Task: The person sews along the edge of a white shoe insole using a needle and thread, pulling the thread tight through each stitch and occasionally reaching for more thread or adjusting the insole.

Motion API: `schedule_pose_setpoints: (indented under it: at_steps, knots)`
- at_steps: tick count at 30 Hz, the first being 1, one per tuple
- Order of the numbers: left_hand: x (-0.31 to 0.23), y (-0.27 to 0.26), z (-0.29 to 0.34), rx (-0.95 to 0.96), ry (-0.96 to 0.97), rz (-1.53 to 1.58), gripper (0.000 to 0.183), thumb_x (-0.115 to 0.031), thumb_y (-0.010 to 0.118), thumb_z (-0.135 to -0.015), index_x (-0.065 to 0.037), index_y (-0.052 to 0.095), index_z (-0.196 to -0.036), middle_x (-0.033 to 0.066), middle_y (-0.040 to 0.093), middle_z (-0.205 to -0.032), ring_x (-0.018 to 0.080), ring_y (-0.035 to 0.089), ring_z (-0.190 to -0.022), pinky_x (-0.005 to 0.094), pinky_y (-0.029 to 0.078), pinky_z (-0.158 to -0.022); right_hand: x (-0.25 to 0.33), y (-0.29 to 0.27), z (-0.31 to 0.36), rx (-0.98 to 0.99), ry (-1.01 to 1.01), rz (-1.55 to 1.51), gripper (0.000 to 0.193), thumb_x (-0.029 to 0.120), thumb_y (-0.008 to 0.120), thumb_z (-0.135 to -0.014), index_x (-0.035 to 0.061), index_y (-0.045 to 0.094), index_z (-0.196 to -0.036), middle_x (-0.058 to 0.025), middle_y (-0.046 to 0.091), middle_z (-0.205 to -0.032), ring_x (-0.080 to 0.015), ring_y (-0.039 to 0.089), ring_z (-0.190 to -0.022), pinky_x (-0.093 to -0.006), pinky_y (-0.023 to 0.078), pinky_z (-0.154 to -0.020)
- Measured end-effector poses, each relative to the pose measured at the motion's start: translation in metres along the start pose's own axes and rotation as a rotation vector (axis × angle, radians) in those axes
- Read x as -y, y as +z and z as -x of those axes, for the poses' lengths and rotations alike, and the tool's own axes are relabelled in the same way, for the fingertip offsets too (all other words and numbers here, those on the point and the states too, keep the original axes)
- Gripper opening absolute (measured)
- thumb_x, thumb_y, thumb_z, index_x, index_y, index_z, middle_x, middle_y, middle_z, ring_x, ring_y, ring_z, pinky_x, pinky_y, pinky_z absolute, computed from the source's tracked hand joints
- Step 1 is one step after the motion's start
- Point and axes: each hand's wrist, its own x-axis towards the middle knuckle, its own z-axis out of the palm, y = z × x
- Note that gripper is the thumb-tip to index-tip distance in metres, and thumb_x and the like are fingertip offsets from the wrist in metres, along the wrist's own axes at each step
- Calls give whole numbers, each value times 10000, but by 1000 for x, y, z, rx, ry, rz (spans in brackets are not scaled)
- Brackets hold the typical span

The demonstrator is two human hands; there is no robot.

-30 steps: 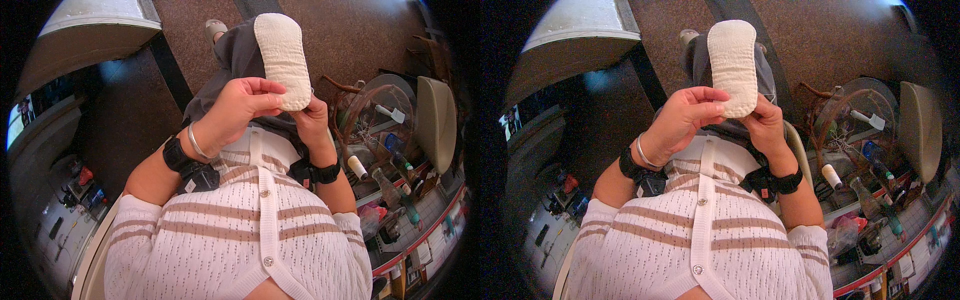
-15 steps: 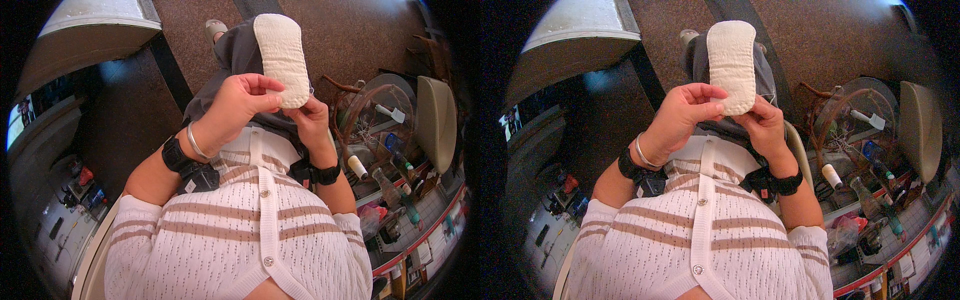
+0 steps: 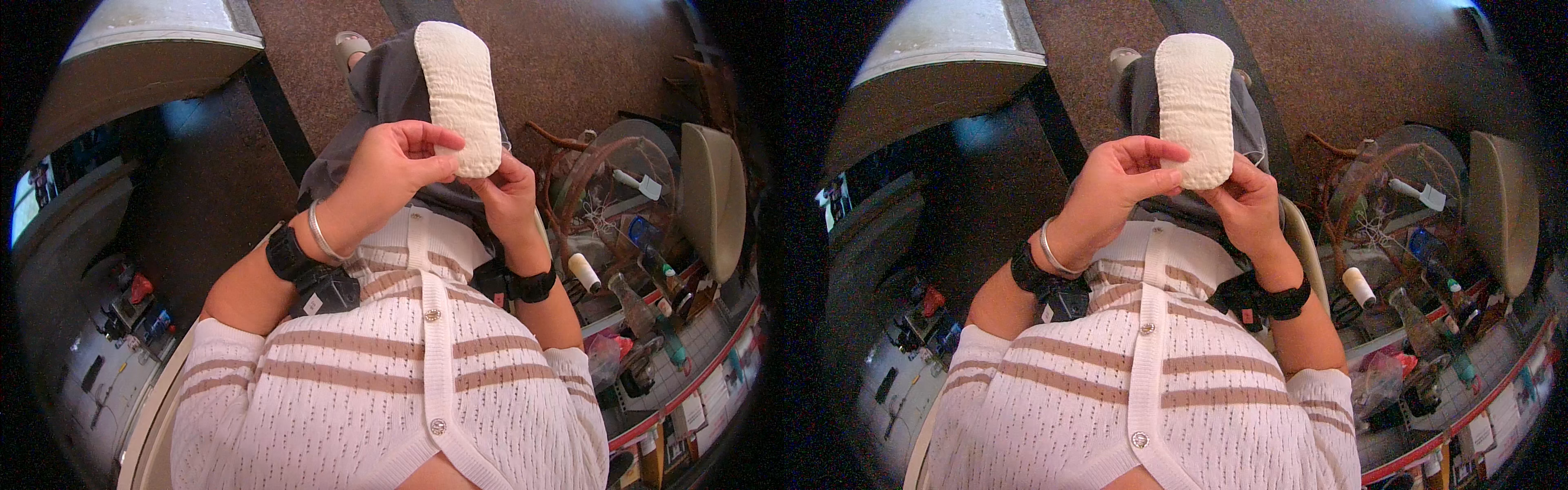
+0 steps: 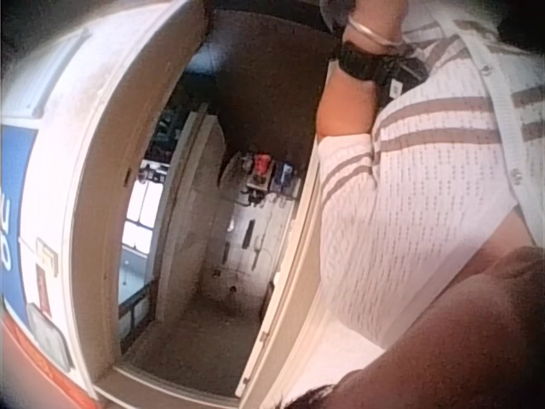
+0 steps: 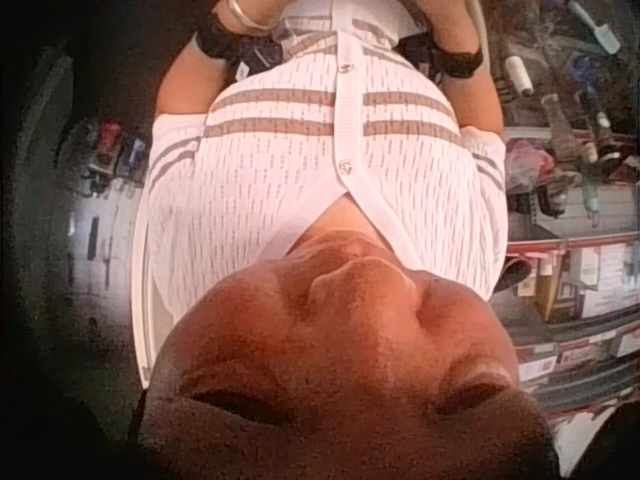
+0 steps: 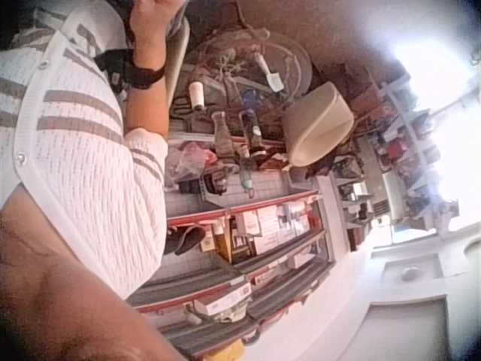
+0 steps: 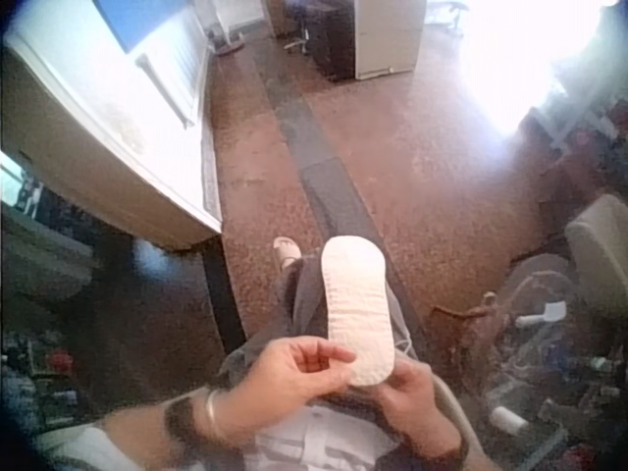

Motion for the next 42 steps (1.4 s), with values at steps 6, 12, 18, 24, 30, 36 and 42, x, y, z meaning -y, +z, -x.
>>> schedule_pose_setpoints:
  at_steps: [6, 12, 18, 24, 30, 36, 42]
  knots:
    - [-1, -1, 1, -3, -21, 40, 206, -37, 627, -761, 13, 594, -959, 60, 612, -860, 96, 564, -744, 220, 469, -688, 0, 0, -3, 4, -85, 149, 183, -23, 598, -778, -5, 619, -958, -55, 618, -969, -119, 568, -899, -249, 436, -784]
    - [4, 0, -1, -10, -38, 46, 198, -48, 636, -761, 7, 595, -946, 57, 613, -854, 97, 567, -739, 220, 472, -676, 3, 3, -4, -67, -206, 308, 162, -29, 610, -756, -12, 629, -916, -65, 636, -929, -127, 583, -865, -252, 446, -751]
    - [4, -3, -1, -18, 18, -1, 204, -23, 636, -753, 6, 594, -951, 56, 613, -851, 97, 566, -732, 219, 472, -684, 5, -4, -6, -221, -183, 343, 135, -35, 599, -760, -12, 603, -894, -40, 605, -870, -104, 565, -800, -223, 446, -706]
    - [7, -4, -1, -15, 58, -93, 220, -8, 635, -749, 10, 591, -963, 59, 612, -866, 90, 565, -739, 209, 470, -700, 39, 2, -5, -220, -513, 746, 139, -43, 627, -714, 15, 595, -836, -61, 546, -796, -164, 525, -750, -256, 424, -654]
    - [4, -3, -1, 4, 26, -99, 232, -9, 632, -751, 13, 589, -978, 61, 613, -883, 89, 566, -771, 208, 468, -718, 46, 10, -10, 49, -676, 1016, 134, -5, 660, -628, 35, 615, -747, -81, 540, -759, -237, 530, -720, -304, 426, -623]
    - [7, -11, -4, -40, 68, -147, 216, -28, 631, -762, 14, 591, -970, 59, 615, -871, 95, 575, -753, 213, 475, -697, 57, 23, -2, -170, -630, 560, 23, 53, 589, -783, 48, 568, -789, -45, 542, -761, -132, 529, -661, -237, 428, -618]
    - [10, -18, -10, -102, 18, -86, 189, -44, 634, -763, 8, 599, -941, 53, 616, -834, 89, 575, -707, 211, 484, -655, 97, 16, 24, -108, -56, -139, 100, 127, 500, -883, 28, 492, -877, -16, 498, -761, -81, 471, -655, -197, 402, -599]
